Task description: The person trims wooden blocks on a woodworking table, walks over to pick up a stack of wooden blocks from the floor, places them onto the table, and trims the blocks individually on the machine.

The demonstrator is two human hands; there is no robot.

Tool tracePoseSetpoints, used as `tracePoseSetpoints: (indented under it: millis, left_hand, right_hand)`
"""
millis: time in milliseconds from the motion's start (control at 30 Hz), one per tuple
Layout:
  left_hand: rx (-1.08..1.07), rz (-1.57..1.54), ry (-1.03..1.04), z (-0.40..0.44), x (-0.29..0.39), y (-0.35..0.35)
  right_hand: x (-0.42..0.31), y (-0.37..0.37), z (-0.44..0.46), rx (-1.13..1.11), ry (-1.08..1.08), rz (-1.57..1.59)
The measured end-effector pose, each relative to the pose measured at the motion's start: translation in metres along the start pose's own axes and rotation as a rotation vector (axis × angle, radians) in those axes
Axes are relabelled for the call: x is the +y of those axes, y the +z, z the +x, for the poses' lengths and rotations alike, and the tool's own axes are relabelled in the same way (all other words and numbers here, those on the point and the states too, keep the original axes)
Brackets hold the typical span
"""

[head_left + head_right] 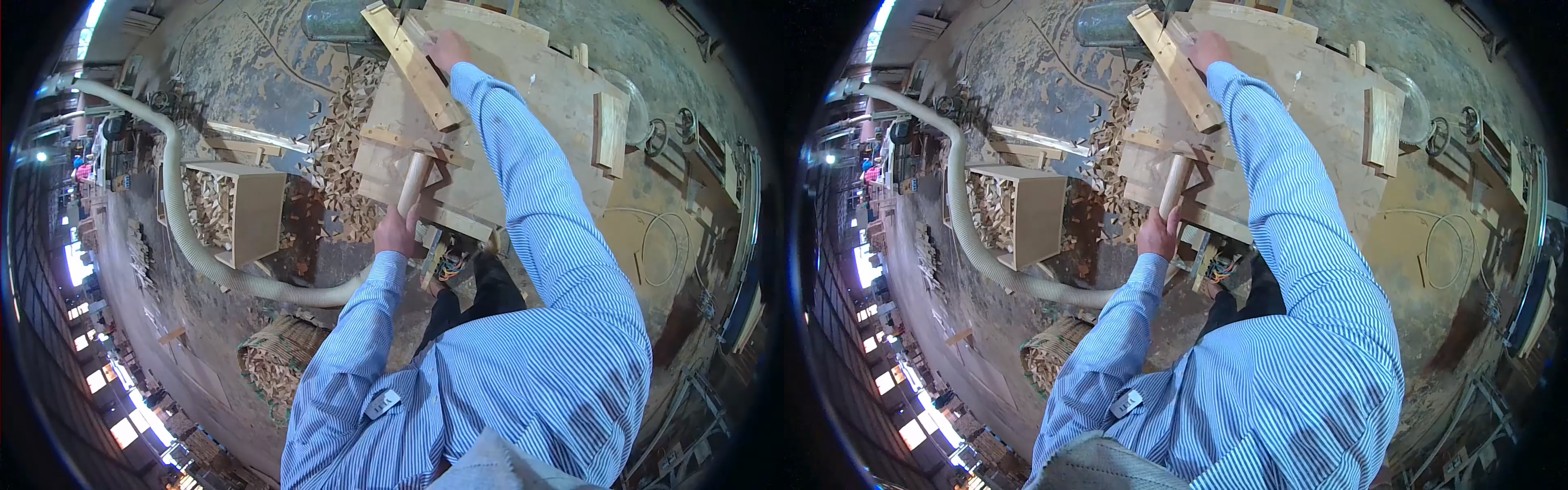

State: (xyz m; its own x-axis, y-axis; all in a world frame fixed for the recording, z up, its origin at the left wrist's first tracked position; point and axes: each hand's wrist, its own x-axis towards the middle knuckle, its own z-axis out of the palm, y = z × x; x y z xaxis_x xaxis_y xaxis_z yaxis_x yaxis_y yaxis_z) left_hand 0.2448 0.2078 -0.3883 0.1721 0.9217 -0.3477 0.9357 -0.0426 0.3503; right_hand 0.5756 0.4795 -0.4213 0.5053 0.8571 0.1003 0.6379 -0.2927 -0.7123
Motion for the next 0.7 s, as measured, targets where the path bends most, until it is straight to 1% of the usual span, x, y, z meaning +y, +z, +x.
tracePoseSetpoints:
  millis: [67, 133, 167, 233, 267, 333, 367, 433, 467, 533, 633, 700]
  left_hand:
    - [0.004, -0.015, 0.005, -0.005, -0.002, -0.001]
    - [0.021, 0.028, 0.028, -0.01, -0.008, 0.0]
    - [0.022, 0.028, 0.029, -0.013, -0.011, 0.0]
    - [0.014, 0.036, 0.028, -0.021, -0.017, -0.002]
    - [0.012, 0.035, 0.034, -0.025, -0.021, -0.002]
    - [0.006, 0.046, 0.011, -0.034, -0.031, -0.001]
    - [0.004, 0.04, 0.011, -0.038, -0.036, 0.0]
    - [-0.004, 0.024, -0.001, -0.048, -0.046, 0.001]
    - [-0.005, 0.021, -0.002, -0.053, -0.051, 0.001]
    - [0.015, 0.037, 0.023, -0.064, -0.062, 0.002]
    - [0.026, 0.005, 0.05, -0.076, -0.074, 0.001]
    - [-0.006, -0.003, 0.019, -0.083, -0.08, 0.001]
  right_hand:
    - [0.003, -0.006, -0.008, 0.002, -0.006, -0.001]
    - [0.005, -0.018, -0.016, 0.136, -0.071, -0.163]
    - [0.005, -0.022, -0.021, 0.137, -0.072, -0.163]
    - [0.002, -0.032, -0.041, 0.176, -0.214, -0.241]
    - [-0.003, -0.035, -0.054, 0.179, -0.211, -0.245]
    - [-0.012, -0.033, -0.073, 0.127, -0.198, -0.102]
    - [-0.017, -0.032, -0.081, 0.126, -0.2, -0.107]
    - [-0.016, -0.016, -0.093, -0.006, 0.041, -0.11]
    - [-0.015, -0.01, -0.097, -0.008, 0.04, -0.113]
    - [-0.027, -0.005, -0.108, -0.039, 0.069, -0.001]
    - [-0.041, 0.011, -0.106, 0.003, 0.07, -0.001]
    - [-0.044, 0.019, -0.1, -0.005, 0.05, -0.011]
